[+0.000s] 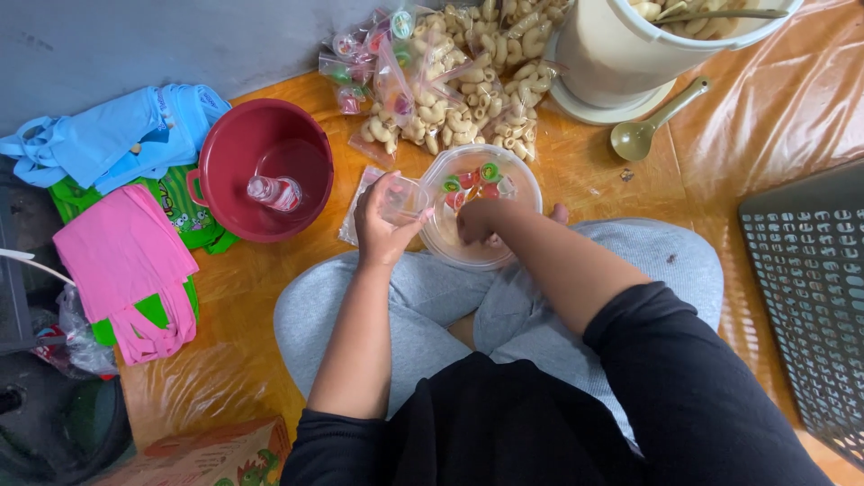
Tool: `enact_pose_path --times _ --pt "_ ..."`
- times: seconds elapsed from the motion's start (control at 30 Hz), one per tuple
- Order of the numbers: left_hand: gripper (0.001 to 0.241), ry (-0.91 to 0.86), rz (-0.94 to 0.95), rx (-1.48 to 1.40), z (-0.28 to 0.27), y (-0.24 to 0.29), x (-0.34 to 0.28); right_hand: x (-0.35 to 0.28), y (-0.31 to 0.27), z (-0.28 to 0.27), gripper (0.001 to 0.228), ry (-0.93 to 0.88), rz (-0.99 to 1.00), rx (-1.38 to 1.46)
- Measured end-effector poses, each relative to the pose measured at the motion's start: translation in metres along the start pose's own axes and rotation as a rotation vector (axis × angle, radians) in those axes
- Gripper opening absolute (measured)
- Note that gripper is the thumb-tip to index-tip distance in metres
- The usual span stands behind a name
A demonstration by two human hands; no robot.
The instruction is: Packing small colorful jelly cups from a clear bowl into small plastic bags.
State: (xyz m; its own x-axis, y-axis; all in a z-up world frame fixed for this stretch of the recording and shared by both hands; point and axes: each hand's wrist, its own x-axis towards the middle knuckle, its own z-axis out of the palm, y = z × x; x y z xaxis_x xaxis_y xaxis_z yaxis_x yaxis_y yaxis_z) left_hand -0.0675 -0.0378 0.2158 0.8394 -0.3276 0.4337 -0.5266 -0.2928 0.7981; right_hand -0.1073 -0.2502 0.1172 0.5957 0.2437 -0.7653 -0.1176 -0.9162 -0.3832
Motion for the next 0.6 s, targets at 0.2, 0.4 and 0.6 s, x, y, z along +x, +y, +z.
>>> enact_pose_path --times 0.2,0.4,0.6 --pt "0.078 -0.031 -0.003 0.031 -0.001 0.008 0.005 -0.136 -0.055 -0.1 0.038 0.813 -0.382 0.65" --pt "0.077 -0.074 -0.19 -0.144 0.007 -0.002 -0.002 -0.141 -0.035 -0.107 0.023 0.778 -0.35 0.446" --pt "0.066 -0.024 -0.341 -0.328 -0.001 -0.004 -0.003 0.048 0.116 0.039 0.028 0.256 0.087 -0.32"
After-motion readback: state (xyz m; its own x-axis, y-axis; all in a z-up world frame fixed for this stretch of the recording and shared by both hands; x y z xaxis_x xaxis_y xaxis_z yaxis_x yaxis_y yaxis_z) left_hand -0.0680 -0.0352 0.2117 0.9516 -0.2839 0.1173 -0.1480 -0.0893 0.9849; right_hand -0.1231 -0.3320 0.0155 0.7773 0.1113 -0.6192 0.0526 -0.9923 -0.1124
